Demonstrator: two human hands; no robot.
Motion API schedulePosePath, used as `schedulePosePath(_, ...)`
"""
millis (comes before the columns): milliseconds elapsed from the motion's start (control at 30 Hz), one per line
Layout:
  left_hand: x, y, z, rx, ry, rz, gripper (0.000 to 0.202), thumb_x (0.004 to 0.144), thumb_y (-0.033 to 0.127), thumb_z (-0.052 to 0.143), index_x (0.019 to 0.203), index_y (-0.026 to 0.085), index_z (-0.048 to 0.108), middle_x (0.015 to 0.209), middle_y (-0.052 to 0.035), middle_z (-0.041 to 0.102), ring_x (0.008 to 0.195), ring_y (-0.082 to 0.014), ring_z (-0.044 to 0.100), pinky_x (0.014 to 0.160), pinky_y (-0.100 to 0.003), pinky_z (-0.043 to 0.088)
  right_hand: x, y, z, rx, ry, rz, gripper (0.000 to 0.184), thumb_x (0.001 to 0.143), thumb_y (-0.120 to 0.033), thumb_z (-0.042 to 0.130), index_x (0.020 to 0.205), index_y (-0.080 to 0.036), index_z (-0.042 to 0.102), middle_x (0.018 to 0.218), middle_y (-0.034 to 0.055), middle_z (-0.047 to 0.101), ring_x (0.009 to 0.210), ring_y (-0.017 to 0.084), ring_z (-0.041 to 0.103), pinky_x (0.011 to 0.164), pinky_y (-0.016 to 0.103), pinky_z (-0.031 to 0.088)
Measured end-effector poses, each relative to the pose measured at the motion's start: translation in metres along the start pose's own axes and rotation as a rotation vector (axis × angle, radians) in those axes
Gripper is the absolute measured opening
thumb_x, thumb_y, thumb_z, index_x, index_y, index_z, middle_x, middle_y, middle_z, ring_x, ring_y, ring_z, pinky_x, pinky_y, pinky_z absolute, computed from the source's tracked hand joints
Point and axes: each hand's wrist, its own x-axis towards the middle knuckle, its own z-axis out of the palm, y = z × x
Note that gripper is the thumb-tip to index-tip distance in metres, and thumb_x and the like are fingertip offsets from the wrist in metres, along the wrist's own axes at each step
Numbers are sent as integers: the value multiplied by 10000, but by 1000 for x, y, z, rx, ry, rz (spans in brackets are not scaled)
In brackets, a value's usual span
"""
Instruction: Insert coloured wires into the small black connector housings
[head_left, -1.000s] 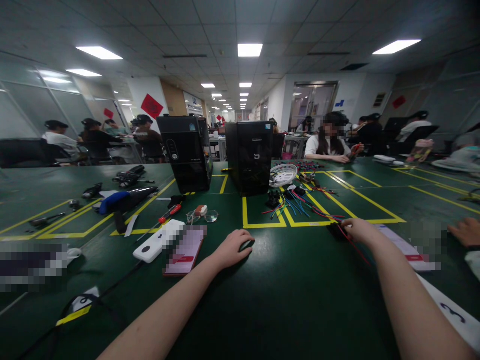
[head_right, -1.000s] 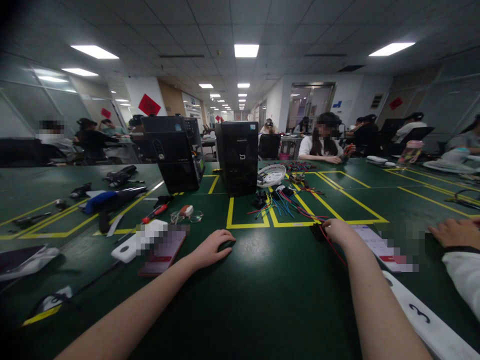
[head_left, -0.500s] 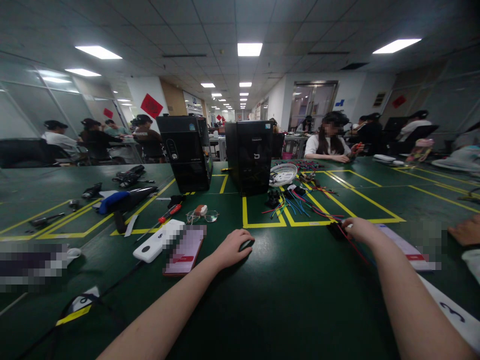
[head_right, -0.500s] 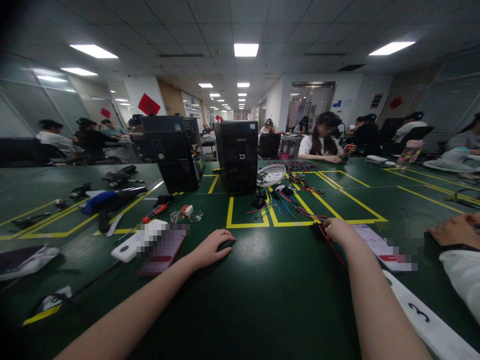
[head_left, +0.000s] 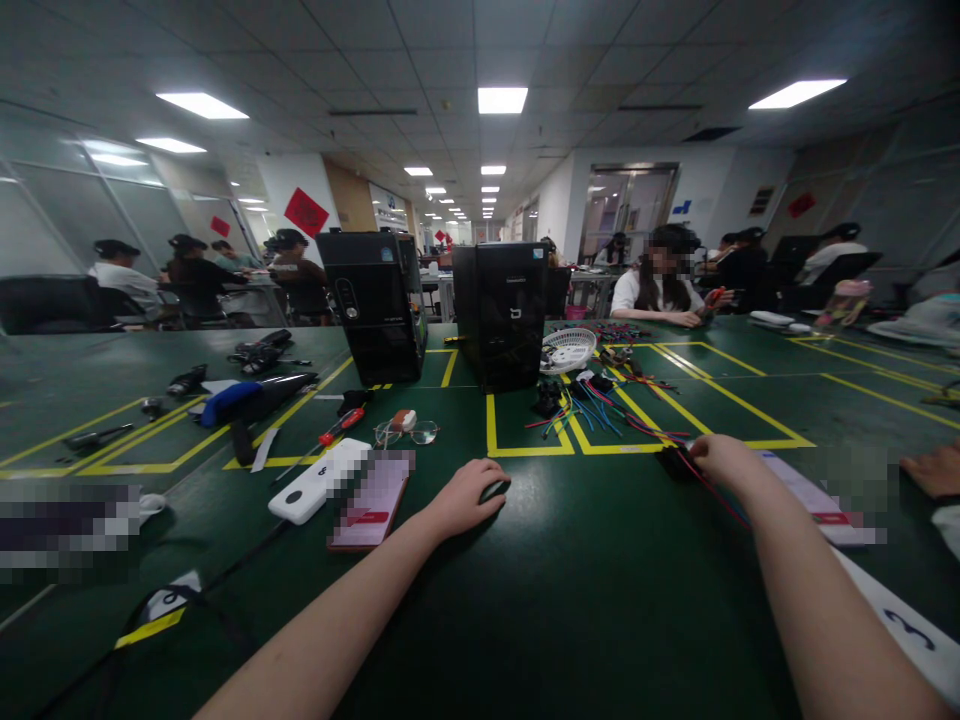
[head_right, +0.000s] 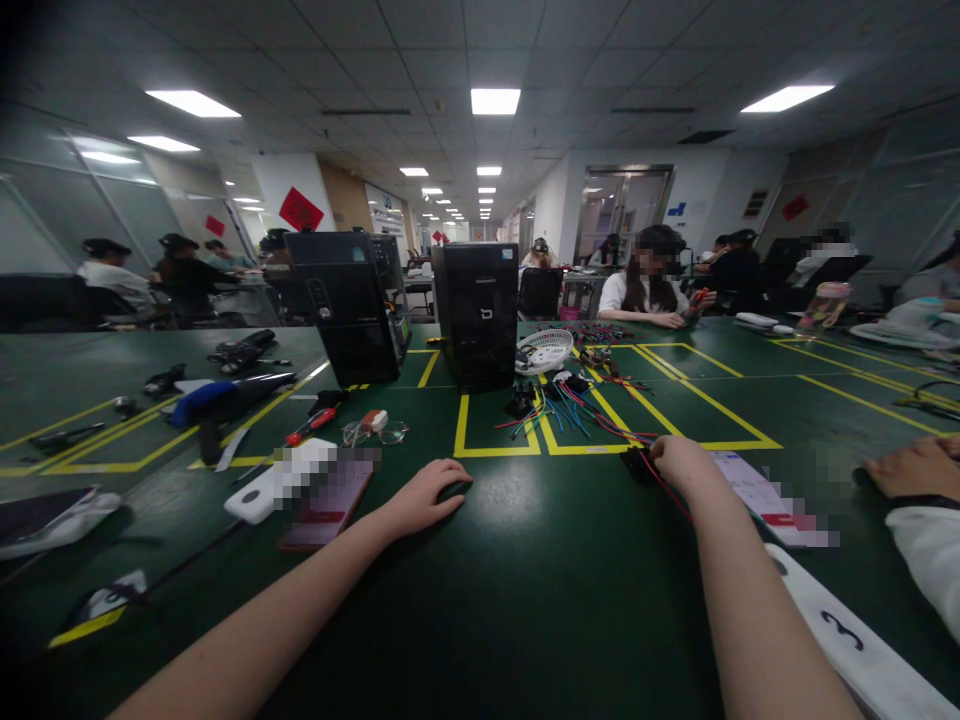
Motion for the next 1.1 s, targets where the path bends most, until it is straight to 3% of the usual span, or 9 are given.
schedulePosePath(100, 0, 0, 0, -7, 1, -7, 286, 825, 283, 538, 1105, 229, 562, 1133, -63, 533, 1063, -216, 478, 949, -361, 376, -1, -4, -1, -2, 6, -18, 207, 673, -123, 527, 817, -147, 675, 777, 82, 661, 665, 178, 601, 572, 245, 395)
schedulePosePath(200, 0, 1, 0, -13, 1, -11, 285, 826, 283, 538, 1105, 228, 562, 1135, -64, 533, 1066, -217, 477, 949, -363, 374, -11, -27, 0, 21, -4, -114, 190, 680, -140, 537, 806, -162, 677, 795, 64, 663, 698, 171, 598, 589, 231, 393)
schedulePosePath(333, -1, 1, -1, -18, -4, -15, 317, 836, 312, 529, 1142, 229, 537, 1152, -66, 529, 1077, -216, 475, 954, -367, 370, -44, -86, 10, 64, 3, -390, 179, 731, -148, 506, 796, -171, 671, 821, 55, 653, 759, 159, 585, 648, 222, 396)
schedulePosePath(467, -2, 0, 0, -36, -2, -29, 520, 790, 433, 582, 1249, 228, 447, 1235, -82, 490, 1141, -241, 440, 984, -394, 343, -91, -151, 33, 121, 36, -746, 200, 788, -156, 483, 852, -173, 672, 863, 56, 618, 814, 156, 566, 728, 238, 407)
schedulePosePath(567, -2, -1, 1, -49, -3, -12, 639, 727, 490, 635, 1271, 228, 426, 1268, -91, 470, 1166, -258, 422, 996, -405, 328, -119, -183, 51, 149, 60, -908, 206, 812, -150, 475, 908, -187, 654, 900, 46, 595, 826, 145, 559, 748, 244, 414)
schedulePosePath(667, -1, -2, 2, -75, 8, 32, 577, 709, 465, 663, 1202, 223, 489, 1209, -87, 510, 1130, -249, 452, 975, -385, 349, -131, -194, 62, 121, 105, -973, 208, 829, -141, 455, 904, -186, 644, 897, 51, 578, 842, 153, 543, 763, 268, 417)
schedulePosePath(833, 1, -2, 2, -85, 43, 36, 398, 718, 418, 667, 1034, 203, 557, 1090, -69, 562, 1047, -226, 495, 923, -352, 388, -130, -190, 64, 152, 165, -1038, 264, 816, -108, 450, 994, -192, 627, 944, 62, 565, 901, 172, 513, 807, 314, 419)
schedulePosePath(1100, 1, 0, 2, -71, 61, 18, 352, 725, 406, 660, 979, 191, 549, 1038, -64, 575, 996, -227, 510, 888, -340, 403, -142, -197, 63, 99, 284, -1092, 223, 806, -187, 477, 985, -169, 609, 1012, 98, 545, 999, 236, 465, 848, 398, 422)
